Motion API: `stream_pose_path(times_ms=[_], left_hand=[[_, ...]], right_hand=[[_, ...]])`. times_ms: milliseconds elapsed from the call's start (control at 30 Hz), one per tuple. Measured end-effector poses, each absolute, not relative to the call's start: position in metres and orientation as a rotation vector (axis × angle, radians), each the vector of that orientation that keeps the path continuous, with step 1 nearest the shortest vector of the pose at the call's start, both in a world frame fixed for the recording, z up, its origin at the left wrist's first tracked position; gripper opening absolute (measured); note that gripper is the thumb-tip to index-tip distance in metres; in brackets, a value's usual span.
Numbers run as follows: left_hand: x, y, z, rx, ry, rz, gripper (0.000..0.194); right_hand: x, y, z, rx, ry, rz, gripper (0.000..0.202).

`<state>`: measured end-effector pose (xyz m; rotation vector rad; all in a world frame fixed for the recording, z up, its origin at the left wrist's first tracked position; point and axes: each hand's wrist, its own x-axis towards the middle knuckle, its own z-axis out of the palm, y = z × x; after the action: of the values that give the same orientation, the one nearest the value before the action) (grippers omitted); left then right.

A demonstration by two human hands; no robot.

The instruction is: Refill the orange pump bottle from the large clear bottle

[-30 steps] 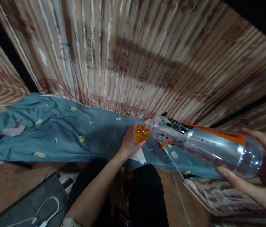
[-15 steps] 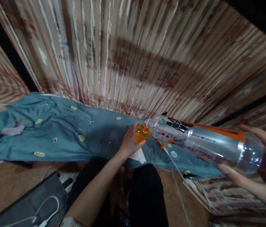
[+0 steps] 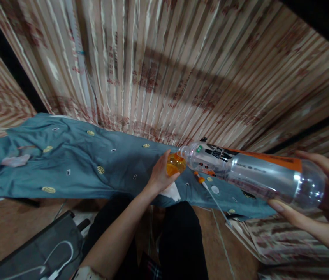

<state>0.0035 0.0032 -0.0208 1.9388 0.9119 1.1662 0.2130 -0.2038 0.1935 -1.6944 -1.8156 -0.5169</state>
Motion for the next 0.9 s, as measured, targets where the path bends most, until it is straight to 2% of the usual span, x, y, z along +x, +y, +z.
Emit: stream_pose_path(times_ms=[900], left_hand=[[0.0024,0.0003,-0.0164,1.935,0.914,1.164,0.087]], right_hand=[[0.2199,-0.1972,0.203,-1.721,-1.837,-0.531,0.097]])
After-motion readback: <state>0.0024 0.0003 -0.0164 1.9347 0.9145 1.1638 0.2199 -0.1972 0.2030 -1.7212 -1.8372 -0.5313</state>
